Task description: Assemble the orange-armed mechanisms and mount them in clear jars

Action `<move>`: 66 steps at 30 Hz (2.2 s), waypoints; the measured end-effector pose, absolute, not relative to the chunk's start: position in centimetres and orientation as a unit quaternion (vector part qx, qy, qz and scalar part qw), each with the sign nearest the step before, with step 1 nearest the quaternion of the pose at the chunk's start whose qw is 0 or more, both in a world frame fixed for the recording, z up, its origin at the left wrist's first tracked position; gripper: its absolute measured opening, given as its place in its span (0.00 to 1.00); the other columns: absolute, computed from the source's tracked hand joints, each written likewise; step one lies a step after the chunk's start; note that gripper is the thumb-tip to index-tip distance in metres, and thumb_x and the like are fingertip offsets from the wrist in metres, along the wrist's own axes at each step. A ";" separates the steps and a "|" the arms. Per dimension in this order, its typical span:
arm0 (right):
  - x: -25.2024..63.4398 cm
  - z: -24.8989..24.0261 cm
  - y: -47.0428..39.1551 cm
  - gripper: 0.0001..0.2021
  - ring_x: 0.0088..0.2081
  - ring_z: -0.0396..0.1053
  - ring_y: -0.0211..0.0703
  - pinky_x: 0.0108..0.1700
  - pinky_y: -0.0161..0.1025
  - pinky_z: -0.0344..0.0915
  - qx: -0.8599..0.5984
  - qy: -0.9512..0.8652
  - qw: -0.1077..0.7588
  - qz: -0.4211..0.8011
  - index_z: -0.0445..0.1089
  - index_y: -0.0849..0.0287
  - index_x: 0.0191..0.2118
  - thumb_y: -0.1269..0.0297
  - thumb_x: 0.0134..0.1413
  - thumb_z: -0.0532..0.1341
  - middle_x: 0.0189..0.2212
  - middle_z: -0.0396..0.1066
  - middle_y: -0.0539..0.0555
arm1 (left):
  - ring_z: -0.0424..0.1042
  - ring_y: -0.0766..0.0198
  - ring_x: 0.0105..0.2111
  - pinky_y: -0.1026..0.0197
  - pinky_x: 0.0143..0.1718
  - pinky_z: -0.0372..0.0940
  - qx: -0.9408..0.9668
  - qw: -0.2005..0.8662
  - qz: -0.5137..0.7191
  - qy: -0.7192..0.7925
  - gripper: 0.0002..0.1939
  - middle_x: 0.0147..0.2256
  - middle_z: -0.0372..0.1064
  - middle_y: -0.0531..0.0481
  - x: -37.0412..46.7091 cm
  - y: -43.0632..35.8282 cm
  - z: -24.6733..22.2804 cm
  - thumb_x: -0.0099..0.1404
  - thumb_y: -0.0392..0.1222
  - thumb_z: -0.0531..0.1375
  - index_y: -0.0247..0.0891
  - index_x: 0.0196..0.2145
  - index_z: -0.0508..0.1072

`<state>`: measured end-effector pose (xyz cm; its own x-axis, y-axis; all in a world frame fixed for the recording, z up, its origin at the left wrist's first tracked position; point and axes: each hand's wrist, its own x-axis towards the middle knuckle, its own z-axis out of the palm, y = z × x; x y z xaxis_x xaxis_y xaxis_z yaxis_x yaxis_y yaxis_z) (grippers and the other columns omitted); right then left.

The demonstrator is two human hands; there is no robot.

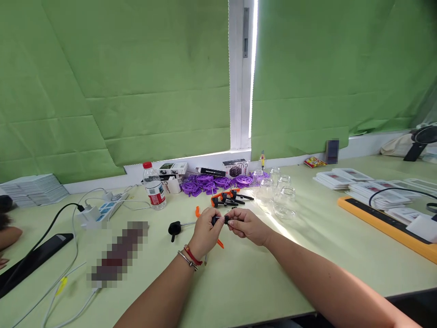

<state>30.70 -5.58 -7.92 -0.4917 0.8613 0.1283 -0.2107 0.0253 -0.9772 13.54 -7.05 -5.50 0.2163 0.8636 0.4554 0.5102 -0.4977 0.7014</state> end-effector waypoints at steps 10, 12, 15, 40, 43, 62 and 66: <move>29.9 -8.1 -5.8 0.12 0.15 0.51 0.26 0.18 0.30 0.43 -0.280 -0.589 0.428 0.626 0.63 0.60 0.35 0.61 0.47 0.63 0.19 0.63 0.43 | 0.59 0.67 0.29 0.63 0.29 0.57 0.621 0.284 0.480 0.551 0.21 0.32 0.58 0.54 14.3 -7.3 -6.8 0.44 0.27 0.56 0.39 0.37 0.57; 29.8 -8.0 -6.0 0.11 0.16 0.51 0.26 0.18 0.30 0.44 -0.289 -0.586 0.424 0.627 0.63 0.60 0.35 0.61 0.47 0.63 0.19 0.63 0.43 | 0.57 0.68 0.27 0.64 0.27 0.56 0.578 0.321 0.479 0.577 0.18 0.30 0.56 0.56 14.4 -7.3 -6.9 0.44 0.27 0.54 0.40 0.34 0.57; 29.8 -7.7 -6.1 0.11 0.15 0.51 0.26 0.18 0.30 0.44 -0.295 -0.584 0.426 0.625 0.63 0.60 0.34 0.61 0.46 0.63 0.19 0.63 0.43 | 0.56 0.68 0.28 0.65 0.27 0.55 0.540 0.351 0.494 0.584 0.16 0.28 0.54 0.56 14.6 -7.4 -6.9 0.44 0.26 0.53 0.40 0.31 0.56; 28.8 -8.0 -6.9 0.33 0.30 0.71 0.38 0.38 0.39 0.65 -0.302 -0.468 0.459 0.692 0.46 0.59 0.59 0.65 0.51 0.62 0.28 0.73 0.50 | 0.57 0.46 0.55 0.44 0.53 0.59 0.735 0.105 0.397 0.539 0.46 0.51 0.53 0.36 15.4 -8.1 -7.3 0.46 0.46 0.63 0.31 0.60 0.50; 28.8 -8.0 -7.2 0.38 0.31 0.72 0.40 0.38 0.39 0.66 -0.305 -0.447 0.436 0.719 0.40 0.60 0.62 0.70 0.50 0.62 0.27 0.73 0.50 | 0.58 0.46 0.54 0.45 0.53 0.59 0.763 0.093 0.363 0.526 0.45 0.52 0.55 0.36 15.2 -8.1 -7.2 0.46 0.46 0.62 0.31 0.59 0.52; 28.1 -8.1 -7.3 0.49 0.25 0.68 0.38 0.27 0.35 0.63 -0.378 -0.371 0.410 0.742 0.32 0.58 0.67 0.77 0.43 0.63 0.24 0.69 0.48 | 0.64 0.46 0.49 0.48 0.49 0.60 0.805 0.097 0.271 0.519 0.48 0.48 0.62 0.40 15.3 -7.9 -7.8 0.36 0.58 0.68 0.37 0.53 0.60; 28.0 -8.1 -7.1 0.51 0.29 0.70 0.39 0.32 0.38 0.66 -0.373 -0.367 0.402 0.751 0.32 0.58 0.67 0.76 0.41 0.65 0.32 0.71 0.51 | 0.66 0.49 0.46 0.51 0.45 0.62 0.803 0.101 0.267 0.523 0.43 0.45 0.64 0.42 15.2 -8.2 -7.2 0.37 0.55 0.68 0.39 0.50 0.62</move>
<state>28.05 -7.08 -8.13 -0.3985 0.8780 -0.2651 -0.3306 -0.4072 -0.8514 15.18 -8.15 -7.24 0.3101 0.8942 0.3229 0.7859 -0.4323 0.4422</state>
